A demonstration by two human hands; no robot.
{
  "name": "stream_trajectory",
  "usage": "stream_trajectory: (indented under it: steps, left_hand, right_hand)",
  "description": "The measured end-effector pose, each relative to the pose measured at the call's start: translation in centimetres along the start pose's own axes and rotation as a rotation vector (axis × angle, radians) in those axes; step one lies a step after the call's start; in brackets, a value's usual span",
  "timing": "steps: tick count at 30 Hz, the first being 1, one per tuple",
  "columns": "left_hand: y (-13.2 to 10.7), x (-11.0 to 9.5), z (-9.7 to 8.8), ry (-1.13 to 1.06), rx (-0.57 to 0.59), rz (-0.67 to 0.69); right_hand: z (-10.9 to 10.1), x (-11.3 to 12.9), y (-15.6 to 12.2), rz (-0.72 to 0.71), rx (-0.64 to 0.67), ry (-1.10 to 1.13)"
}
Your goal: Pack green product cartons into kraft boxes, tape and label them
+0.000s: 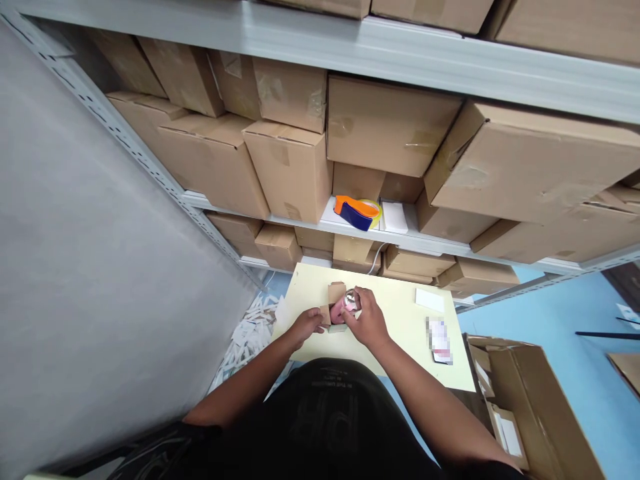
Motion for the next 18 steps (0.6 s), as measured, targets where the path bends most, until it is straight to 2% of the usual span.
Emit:
stream_trajectory:
  steps: [3, 8, 14, 18]
  left_hand:
    - [0.0, -0.3, 0.2, 0.030, 0.009, 0.029]
    - [-0.1, -0.9, 0.2, 0.089, -0.018, 0.069]
    - [-0.4, -1.4, 0.4, 0.139, -0.035, 0.087]
    - [-0.7, -1.9, 0.5, 0.219, -0.041, 0.118]
  right_hand:
    - [2.2, 0.3, -0.5, -0.076, 0.088, -0.077]
    - [5.3, -0.7, -1.5, -0.146, 0.182, -0.263]
    - [6.1, -1.0, -2.1, -0.141, 0.227, -0.351]
    - [5.8, -1.3, -2.7, -0.162, 0.241, -0.289]
Point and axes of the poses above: each hand's wrist, its own y-axis towards the middle knuckle, its own z-axis out of the palm, x = y × z, the point moved 6 cm from there along y, towards the middle knuckle, and after that the axes turned 7 degrees about -y, right-handed, at the moved point
